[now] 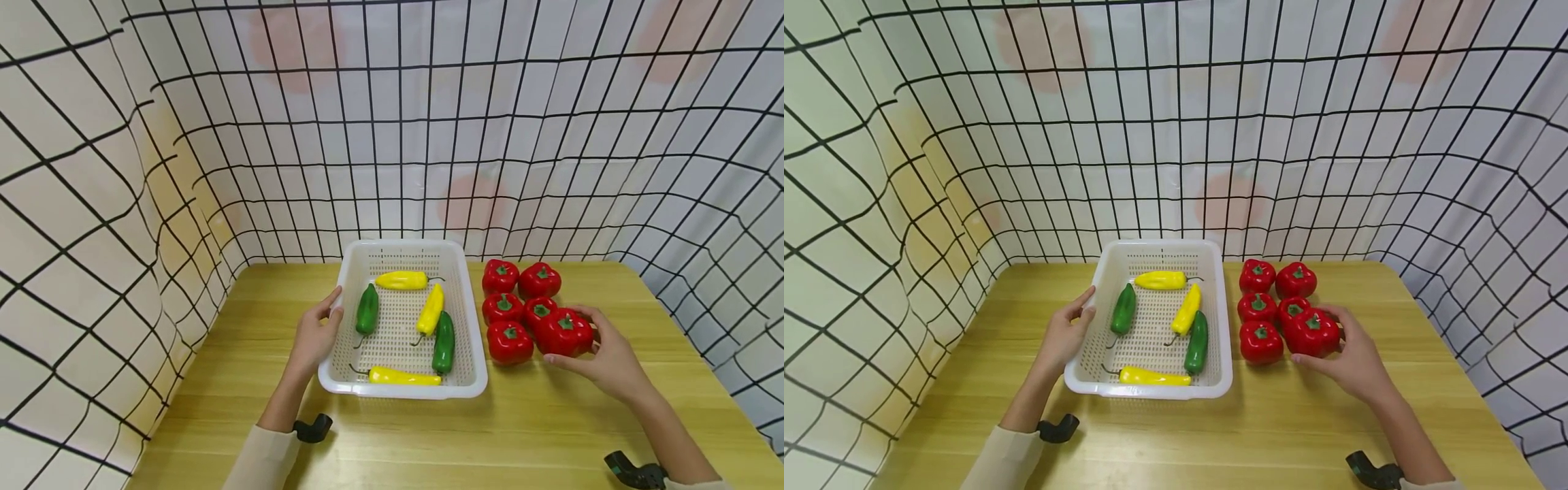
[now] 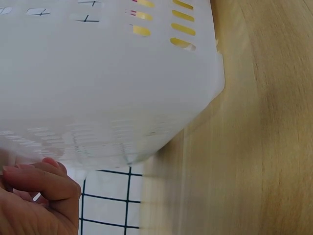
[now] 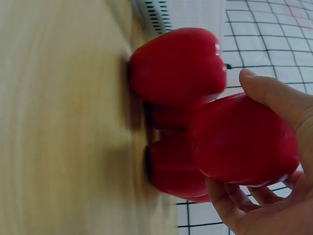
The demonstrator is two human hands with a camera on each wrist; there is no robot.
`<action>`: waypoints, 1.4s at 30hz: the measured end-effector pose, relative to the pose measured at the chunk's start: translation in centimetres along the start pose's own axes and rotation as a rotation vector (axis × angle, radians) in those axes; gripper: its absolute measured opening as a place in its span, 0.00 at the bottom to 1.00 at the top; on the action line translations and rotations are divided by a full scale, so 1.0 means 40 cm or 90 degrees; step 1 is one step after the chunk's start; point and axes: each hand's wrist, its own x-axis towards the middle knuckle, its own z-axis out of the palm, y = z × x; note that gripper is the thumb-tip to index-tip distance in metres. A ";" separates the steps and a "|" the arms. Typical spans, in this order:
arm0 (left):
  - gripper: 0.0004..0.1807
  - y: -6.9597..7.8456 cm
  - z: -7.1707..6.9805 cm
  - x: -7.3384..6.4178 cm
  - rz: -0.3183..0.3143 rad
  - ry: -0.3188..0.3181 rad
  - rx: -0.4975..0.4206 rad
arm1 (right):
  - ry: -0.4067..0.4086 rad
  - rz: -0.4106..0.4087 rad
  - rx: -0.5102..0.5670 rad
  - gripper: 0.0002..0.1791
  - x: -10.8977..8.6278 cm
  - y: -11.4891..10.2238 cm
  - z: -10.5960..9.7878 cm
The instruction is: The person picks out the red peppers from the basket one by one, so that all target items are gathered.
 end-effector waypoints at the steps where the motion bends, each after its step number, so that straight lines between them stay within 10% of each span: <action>1: 0.26 0.000 0.000 0.000 0.001 0.001 0.001 | -0.003 0.006 0.002 0.58 -0.001 0.005 0.003; 42: 0.26 -0.005 0.004 0.003 0.006 0.005 -0.022 | 0.002 0.085 0.010 0.66 -0.032 0.078 0.095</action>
